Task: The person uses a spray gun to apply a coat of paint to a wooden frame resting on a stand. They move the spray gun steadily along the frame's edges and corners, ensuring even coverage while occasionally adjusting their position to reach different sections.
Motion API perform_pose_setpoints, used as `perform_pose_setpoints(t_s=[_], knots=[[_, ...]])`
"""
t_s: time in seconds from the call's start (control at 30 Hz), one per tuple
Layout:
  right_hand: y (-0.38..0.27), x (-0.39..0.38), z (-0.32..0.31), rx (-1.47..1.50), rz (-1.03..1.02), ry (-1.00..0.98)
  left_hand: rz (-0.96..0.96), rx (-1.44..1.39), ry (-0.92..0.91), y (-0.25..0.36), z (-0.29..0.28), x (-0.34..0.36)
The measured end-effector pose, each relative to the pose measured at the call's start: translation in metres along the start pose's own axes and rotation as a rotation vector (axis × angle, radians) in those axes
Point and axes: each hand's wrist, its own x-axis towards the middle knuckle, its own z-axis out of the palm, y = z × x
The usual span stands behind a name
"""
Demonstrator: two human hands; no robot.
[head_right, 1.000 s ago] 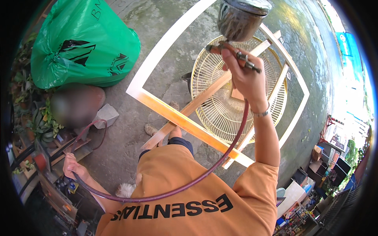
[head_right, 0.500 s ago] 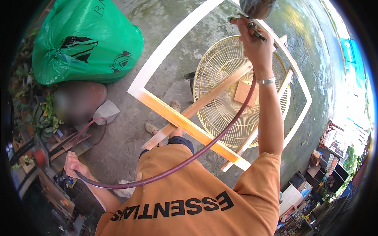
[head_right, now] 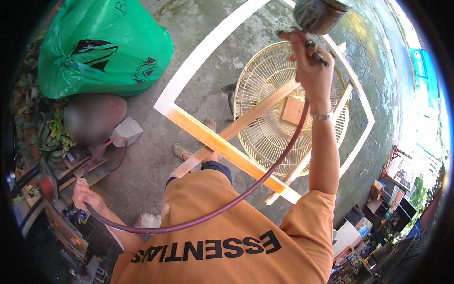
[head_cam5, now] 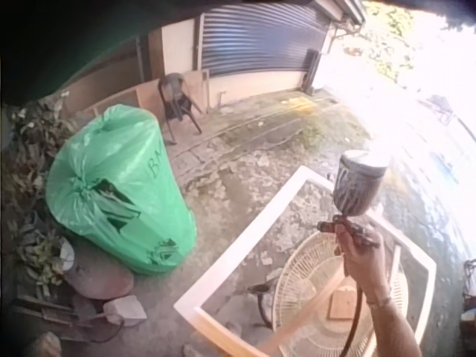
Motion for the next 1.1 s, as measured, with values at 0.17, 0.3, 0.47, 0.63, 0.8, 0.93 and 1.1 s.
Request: perform_pose_setpoints(t_s=[0.17,0.3,0.47,0.63,0.8,0.93,1.1], knots=[[-0.017,-0.046,0.016,0.032,-0.028,-0.041,0.004,-0.085,-0.019,-0.01,-0.003,0.002],[-0.032,-0.072,0.021,-0.017,-0.009,-0.089,-0.004,-0.104,-0.025,-0.013,-0.007,0.003],[-0.039,-0.097,0.026,-0.05,-0.01,-0.13,-0.004,-0.148,-0.019,-0.022,-0.017,-0.004],[-0.05,-0.116,0.028,-0.137,-0.066,-0.192,-0.016,-0.226,-0.016,-0.03,-0.025,-0.012],[-0.061,-0.131,0.033,-0.165,-0.174,-0.271,-0.008,-0.214,-0.005,-0.032,-0.029,-0.018],[-0.076,-0.143,0.037,-0.137,-0.204,-0.372,0.008,-0.167,-0.006,-0.029,-0.03,-0.018],[-0.082,-0.151,0.038,-0.049,-0.211,-0.536,-0.041,-0.227,0.02,-0.034,-0.037,-0.029]])
